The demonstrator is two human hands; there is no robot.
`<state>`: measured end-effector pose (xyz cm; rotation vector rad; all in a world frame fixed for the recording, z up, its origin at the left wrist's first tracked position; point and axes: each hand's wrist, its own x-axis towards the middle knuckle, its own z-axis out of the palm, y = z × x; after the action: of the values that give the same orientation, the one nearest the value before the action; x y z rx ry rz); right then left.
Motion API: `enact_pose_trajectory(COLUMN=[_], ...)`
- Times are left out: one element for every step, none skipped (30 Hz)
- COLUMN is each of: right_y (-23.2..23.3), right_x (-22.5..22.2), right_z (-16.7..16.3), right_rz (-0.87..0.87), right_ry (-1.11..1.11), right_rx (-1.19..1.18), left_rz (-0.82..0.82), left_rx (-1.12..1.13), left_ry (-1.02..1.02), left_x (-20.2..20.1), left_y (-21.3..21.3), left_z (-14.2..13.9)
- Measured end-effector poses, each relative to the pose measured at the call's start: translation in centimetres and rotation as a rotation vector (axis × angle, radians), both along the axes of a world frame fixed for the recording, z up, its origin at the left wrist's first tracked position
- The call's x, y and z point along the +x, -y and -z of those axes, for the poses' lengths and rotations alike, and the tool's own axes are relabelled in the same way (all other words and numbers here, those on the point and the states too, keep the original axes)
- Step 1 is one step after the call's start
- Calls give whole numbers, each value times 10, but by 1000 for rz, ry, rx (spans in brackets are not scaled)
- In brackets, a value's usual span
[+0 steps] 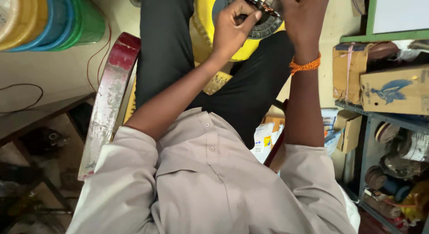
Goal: The person sits on a chair and works on a small electrical component, likely a motor or generator stator, resting on a yellow bucket. They repeatedly insert and remove a small metal pin or tool into the component's slots with both hands. The person briefly picks up a blue pen and then resumes handling the component.
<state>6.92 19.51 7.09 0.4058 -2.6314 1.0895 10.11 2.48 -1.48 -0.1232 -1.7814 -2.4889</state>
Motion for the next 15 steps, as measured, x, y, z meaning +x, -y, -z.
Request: enact_pose_trajectory(right_y=[-4, -9, -13, -17, -21, -24, -27, -29, -32, -35, -37, -40, -45, -49, -53], right_x=[-4, -7, -9, -10, -10, -12, -14, -15, -16, -17, -17, -15, -12, -9, -9], right_z=[5, 9, 14, 18, 22, 25, 28, 30, 32, 32, 33, 34, 34, 33, 33], right_rz=[2, 5, 27, 50, 76, 76, 78, 80, 67, 53, 36, 62, 85, 109, 123], right_ry=[23, 45, 93, 143, 195, 246, 297, 346, 322, 299, 275, 335, 395, 454, 451], right_rx=[-19, -38, -59, -80, -100, -168, -236, -305, -303, -300, -296, -332, -368, -403, -380], left_rz=[-26, -51, -73, -108, -141, -171, -176, -181, -186, -230, -275, -320, -383, -445, -503], left_rx=[-28, -56, -85, -113, -142, -171, -208, -245, -282, -392, -502, -612, -693, -772, -849], left_ry=[-2, -6, -8, -13, -18, -20, 20, 58, 94, 34, -28, -90, -251, -413, -578], left_x=[0, -1, -1, -1, -1, 0, 0, -1, -1, 0, 4, 7, 6, 3, -1], left_y=[-2, -3, -5, -6, -8, -9, -11, -12, -12, -10, -8, -5, 2, 10, 17], left_z=[2, 3, 3, 2, 1, -2, -6, -11, -16, -22, -27, -33, -36, -37, -37])
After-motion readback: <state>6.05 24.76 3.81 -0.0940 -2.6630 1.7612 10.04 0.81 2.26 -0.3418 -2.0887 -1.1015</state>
